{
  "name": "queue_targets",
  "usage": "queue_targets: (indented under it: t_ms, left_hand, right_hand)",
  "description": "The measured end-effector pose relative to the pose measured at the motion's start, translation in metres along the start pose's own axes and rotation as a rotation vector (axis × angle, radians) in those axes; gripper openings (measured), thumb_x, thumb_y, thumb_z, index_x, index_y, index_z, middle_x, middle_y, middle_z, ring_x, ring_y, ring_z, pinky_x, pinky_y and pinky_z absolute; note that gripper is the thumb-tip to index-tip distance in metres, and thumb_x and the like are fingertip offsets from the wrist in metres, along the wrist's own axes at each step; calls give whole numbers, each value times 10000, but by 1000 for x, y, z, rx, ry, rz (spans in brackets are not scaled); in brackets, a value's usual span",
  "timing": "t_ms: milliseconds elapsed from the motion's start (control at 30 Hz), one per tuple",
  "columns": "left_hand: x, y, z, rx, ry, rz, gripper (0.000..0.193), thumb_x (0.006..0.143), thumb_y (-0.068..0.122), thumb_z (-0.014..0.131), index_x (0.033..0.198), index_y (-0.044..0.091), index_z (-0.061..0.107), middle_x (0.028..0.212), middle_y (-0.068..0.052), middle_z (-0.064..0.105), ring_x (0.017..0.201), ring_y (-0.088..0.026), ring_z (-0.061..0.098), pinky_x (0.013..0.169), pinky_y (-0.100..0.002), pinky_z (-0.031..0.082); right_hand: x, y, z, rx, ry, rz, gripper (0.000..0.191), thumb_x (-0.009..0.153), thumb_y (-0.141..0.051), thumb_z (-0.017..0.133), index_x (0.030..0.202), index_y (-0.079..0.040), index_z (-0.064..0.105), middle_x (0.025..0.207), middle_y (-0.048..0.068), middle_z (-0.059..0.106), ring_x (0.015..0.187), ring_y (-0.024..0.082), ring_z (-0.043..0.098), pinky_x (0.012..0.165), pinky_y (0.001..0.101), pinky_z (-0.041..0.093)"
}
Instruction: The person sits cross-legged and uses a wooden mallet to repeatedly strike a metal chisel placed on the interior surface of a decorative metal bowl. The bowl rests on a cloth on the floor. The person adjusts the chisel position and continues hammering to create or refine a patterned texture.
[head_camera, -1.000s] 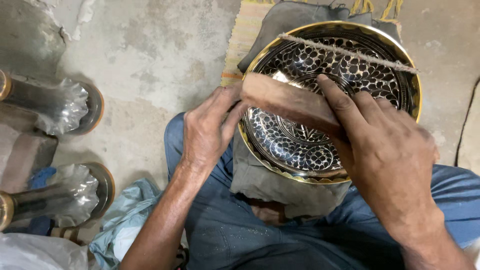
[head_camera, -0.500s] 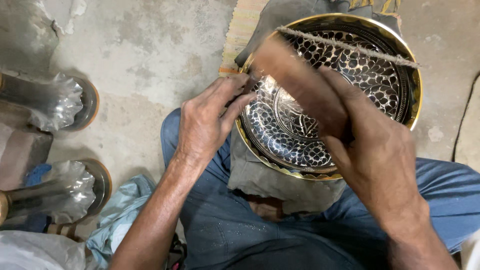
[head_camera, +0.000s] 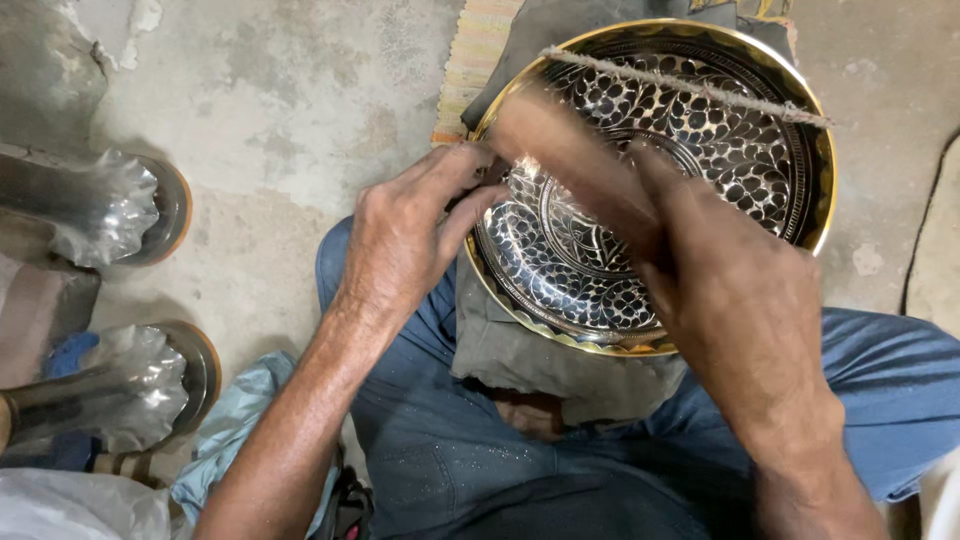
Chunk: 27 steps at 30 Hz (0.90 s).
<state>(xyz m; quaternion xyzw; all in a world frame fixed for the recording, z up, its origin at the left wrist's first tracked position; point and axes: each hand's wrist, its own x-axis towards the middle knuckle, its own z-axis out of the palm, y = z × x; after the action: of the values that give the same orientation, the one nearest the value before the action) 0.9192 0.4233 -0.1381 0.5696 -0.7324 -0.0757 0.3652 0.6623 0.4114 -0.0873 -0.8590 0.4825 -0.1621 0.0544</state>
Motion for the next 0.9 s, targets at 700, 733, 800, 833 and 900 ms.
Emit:
queue_targets:
  t_ms: [700,733,800,833,900]
  left_hand:
    - [12,9,-10,38,-93,18,319,958,216,777,1213,49,683,1125,-143,765,965,-283,767,819,-393,618]
    - [13,9,-10,38,-121,-10,321,953,226,779,1203,47,687,1112,-140,769,951,-283,768,807,-396,617]
    - [13,9,-10,28,-138,-8,316,953,230,775,1194,44,690,1112,-135,773,949,-281,768,807,-394,617]
    - [14,9,-10,18,-130,20,309,958,223,770,1194,42,689,1125,-133,774,962,-279,769,820,-389,620]
    - [14,8,-10,13,-138,34,310,959,211,766,1203,36,689,1133,-136,773,958,-275,770,823,-385,623]
  right_hand:
    - [-7,-1,2,70,78,-34,763,753,-122,846,1448,-74,534,1125,224,757,860,334,755,703,427,609]
    - [-7,-2,2,137,51,33,719,802,-122,836,1452,-71,533,1085,212,750,865,322,755,724,418,612]
    - [-5,-3,0,261,13,170,631,898,-123,816,1458,-63,530,1005,187,737,874,297,755,766,400,619]
    - [-5,-3,-1,213,17,123,658,852,-125,820,1446,-67,541,1017,190,748,862,301,757,751,410,617]
    - [-6,-3,-1,122,15,23,713,761,-129,827,1421,-73,562,1042,195,771,839,309,760,721,430,614]
